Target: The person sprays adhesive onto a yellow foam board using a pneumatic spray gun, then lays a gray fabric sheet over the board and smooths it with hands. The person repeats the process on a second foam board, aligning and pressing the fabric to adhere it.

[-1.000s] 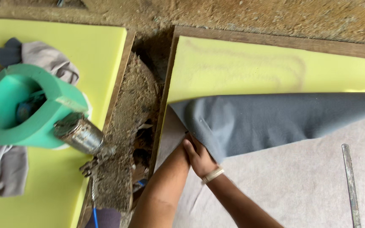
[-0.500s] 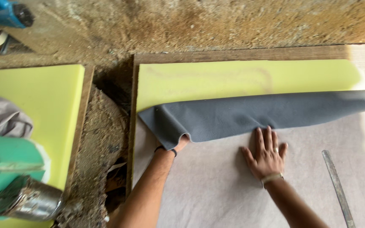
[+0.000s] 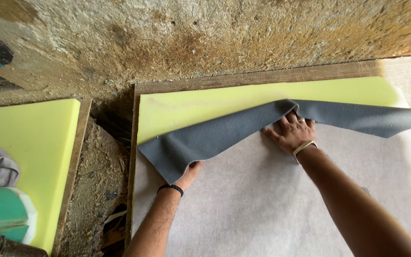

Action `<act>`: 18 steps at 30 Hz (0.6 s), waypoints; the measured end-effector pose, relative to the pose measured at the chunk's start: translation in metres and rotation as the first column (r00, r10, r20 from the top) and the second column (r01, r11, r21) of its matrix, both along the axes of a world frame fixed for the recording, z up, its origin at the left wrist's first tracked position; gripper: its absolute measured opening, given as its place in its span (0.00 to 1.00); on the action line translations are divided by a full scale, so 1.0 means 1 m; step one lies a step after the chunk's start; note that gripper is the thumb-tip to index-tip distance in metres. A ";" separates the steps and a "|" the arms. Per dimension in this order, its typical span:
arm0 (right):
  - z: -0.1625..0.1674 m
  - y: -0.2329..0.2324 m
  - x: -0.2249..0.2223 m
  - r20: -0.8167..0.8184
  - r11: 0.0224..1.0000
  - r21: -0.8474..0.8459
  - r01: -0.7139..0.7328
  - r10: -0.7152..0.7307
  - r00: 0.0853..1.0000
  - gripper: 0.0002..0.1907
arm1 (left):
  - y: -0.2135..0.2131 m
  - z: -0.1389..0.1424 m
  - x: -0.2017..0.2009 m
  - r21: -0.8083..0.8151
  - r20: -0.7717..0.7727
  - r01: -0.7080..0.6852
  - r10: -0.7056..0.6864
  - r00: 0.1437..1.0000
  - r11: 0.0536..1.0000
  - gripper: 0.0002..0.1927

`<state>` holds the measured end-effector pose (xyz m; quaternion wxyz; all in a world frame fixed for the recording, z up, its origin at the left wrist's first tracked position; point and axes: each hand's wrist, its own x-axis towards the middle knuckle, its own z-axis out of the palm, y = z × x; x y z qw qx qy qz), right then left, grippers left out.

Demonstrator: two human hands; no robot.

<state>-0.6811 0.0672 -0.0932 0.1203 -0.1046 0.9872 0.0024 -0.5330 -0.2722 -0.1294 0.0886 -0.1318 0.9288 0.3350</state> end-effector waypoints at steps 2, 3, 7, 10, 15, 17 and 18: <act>0.001 -0.006 -0.022 -0.019 0.998 -0.061 -0.028 0.027 0.999 0.50 | -0.001 0.004 -0.001 0.013 -0.009 -0.018 0.018 1.000 1.000 0.35; 0.001 -0.010 -0.031 -0.026 0.998 -0.049 -0.026 0.025 0.999 0.49 | -0.001 0.007 -0.001 -0.035 -0.025 0.016 -0.017 1.000 0.999 0.35; 0.000 -0.027 -0.065 -0.041 0.999 -0.029 -0.023 0.021 0.999 0.48 | -0.003 0.021 -0.005 -0.154 0.102 -0.005 0.020 0.995 0.988 0.38; -0.003 -0.034 -0.074 -0.025 0.999 -0.038 -0.006 0.005 1.000 0.47 | -0.005 0.027 -0.021 -0.180 0.208 -0.040 0.078 0.975 0.983 0.40; -0.008 -0.033 -0.078 0.004 0.999 -0.046 -0.018 0.018 1.000 0.46 | -0.032 0.035 -0.054 -0.395 0.136 0.087 -0.036 0.990 0.915 0.45; -0.010 -0.038 -0.077 -0.004 0.998 -0.053 -0.022 0.022 1.000 0.45 | -0.047 0.037 -0.070 -0.423 0.455 0.262 -0.047 0.889 0.867 0.43; -0.010 -0.042 -0.076 -0.025 0.998 -0.058 -0.024 0.023 0.999 0.45 | -0.054 0.037 -0.075 -0.450 0.352 0.210 -0.044 0.935 0.868 0.41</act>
